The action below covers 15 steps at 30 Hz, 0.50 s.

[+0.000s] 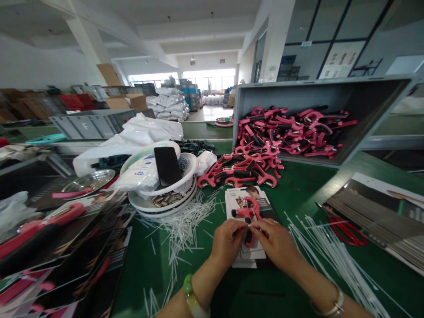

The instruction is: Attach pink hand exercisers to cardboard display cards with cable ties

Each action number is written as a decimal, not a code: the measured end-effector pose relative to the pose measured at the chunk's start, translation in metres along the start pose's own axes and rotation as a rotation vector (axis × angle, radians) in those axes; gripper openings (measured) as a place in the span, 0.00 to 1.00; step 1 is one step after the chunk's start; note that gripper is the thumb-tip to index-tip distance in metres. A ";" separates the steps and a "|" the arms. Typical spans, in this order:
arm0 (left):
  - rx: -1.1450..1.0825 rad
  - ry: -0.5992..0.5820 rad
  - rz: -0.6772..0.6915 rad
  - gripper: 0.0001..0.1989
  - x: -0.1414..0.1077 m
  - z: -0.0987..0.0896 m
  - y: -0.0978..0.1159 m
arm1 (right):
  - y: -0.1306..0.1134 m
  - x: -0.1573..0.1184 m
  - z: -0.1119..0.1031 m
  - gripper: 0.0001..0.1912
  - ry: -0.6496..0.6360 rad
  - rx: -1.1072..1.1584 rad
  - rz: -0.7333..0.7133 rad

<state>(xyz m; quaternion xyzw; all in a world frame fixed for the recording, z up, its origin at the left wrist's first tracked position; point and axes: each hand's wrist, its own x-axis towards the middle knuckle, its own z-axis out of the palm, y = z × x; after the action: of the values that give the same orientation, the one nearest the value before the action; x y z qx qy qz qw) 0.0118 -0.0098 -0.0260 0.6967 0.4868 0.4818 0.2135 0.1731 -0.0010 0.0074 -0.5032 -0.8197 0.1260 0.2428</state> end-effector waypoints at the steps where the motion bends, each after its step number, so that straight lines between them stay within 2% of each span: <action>1: -0.016 -0.003 -0.004 0.06 0.000 0.001 -0.001 | 0.000 0.001 -0.002 0.12 -0.023 0.018 0.016; 7: -0.164 -0.039 -0.082 0.10 -0.002 0.001 -0.002 | -0.004 0.010 -0.013 0.11 -0.157 0.001 0.065; 10: -0.187 -0.072 -0.067 0.09 -0.001 0.001 0.000 | -0.005 0.012 -0.015 0.10 -0.148 -0.023 0.090; 15: -0.135 -0.066 -0.090 0.05 0.004 0.003 0.003 | 0.002 0.005 -0.011 0.08 -0.099 0.071 0.092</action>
<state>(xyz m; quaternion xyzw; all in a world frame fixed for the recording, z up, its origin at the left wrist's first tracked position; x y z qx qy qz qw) 0.0157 -0.0073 -0.0231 0.6735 0.4769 0.4803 0.2972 0.1781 0.0041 0.0176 -0.5246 -0.8017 0.1908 0.2138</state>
